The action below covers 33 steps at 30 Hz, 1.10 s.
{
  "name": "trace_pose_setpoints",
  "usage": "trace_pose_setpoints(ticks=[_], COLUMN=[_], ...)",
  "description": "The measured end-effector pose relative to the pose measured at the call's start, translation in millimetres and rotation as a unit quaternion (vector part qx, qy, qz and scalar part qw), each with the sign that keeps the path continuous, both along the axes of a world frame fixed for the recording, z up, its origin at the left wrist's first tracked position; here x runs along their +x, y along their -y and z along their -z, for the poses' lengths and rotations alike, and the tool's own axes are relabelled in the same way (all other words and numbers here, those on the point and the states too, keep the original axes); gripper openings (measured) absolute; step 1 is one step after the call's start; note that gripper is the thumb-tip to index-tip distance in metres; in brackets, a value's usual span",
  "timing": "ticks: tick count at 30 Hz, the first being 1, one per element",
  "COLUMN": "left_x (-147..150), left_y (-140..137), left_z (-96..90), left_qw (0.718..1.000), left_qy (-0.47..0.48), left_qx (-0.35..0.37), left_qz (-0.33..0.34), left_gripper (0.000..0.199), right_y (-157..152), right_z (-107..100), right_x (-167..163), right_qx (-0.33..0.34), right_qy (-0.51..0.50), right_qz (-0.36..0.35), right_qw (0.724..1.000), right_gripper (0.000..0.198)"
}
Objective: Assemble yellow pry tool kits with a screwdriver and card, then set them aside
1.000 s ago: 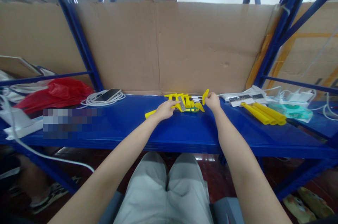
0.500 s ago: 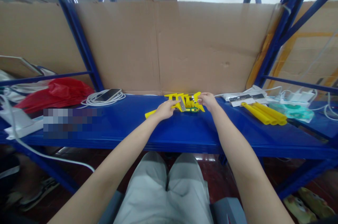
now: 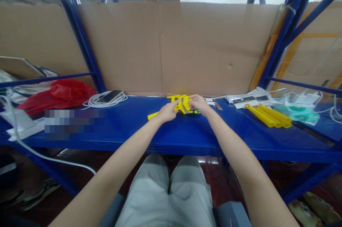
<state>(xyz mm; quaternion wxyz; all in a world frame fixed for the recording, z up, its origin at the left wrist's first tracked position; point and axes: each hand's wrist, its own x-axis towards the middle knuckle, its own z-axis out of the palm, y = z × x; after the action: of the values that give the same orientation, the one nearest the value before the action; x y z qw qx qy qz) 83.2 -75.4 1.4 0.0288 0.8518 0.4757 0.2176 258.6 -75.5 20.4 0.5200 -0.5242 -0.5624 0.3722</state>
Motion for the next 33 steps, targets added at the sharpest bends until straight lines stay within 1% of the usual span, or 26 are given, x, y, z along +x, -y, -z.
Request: trace_pose_setpoints(ticks=[7,11,15,21,27,33], left_x=[1,2,3,3,2,2], left_y=[2,4,5,2,0,3], left_z=[-0.1,-1.1,-1.3,1.2,2.3,-1.2], left_qw=[1.0,1.0,1.0,1.0,1.0,1.0], left_qy=[-0.001,-0.003,-0.002,0.003,0.001,-0.009], left_qx=[-0.003,-0.005,-0.01,-0.007,-0.008,-0.004], left_qz=[0.002,0.003,0.003,0.0,0.002,-0.004], left_gripper=[0.068,0.067,0.067,0.069,0.068,0.068], right_y=[1,5,7,-4,-16,-14], right_z=[0,-2,-3,5,15,16], right_x=[-2,-6,-11,-12,-9,-9], right_qx=[0.024,0.026,0.034,0.054,0.107,0.157], right_qy=[0.07,0.074,0.077,0.117,0.191,0.265], right_qz=[0.005,0.012,0.004,0.018,0.04,0.061], right_qw=[0.997,0.997,0.996,0.992,0.975,0.949], right_gripper=[0.019,0.02,0.021,0.021,0.02,0.015])
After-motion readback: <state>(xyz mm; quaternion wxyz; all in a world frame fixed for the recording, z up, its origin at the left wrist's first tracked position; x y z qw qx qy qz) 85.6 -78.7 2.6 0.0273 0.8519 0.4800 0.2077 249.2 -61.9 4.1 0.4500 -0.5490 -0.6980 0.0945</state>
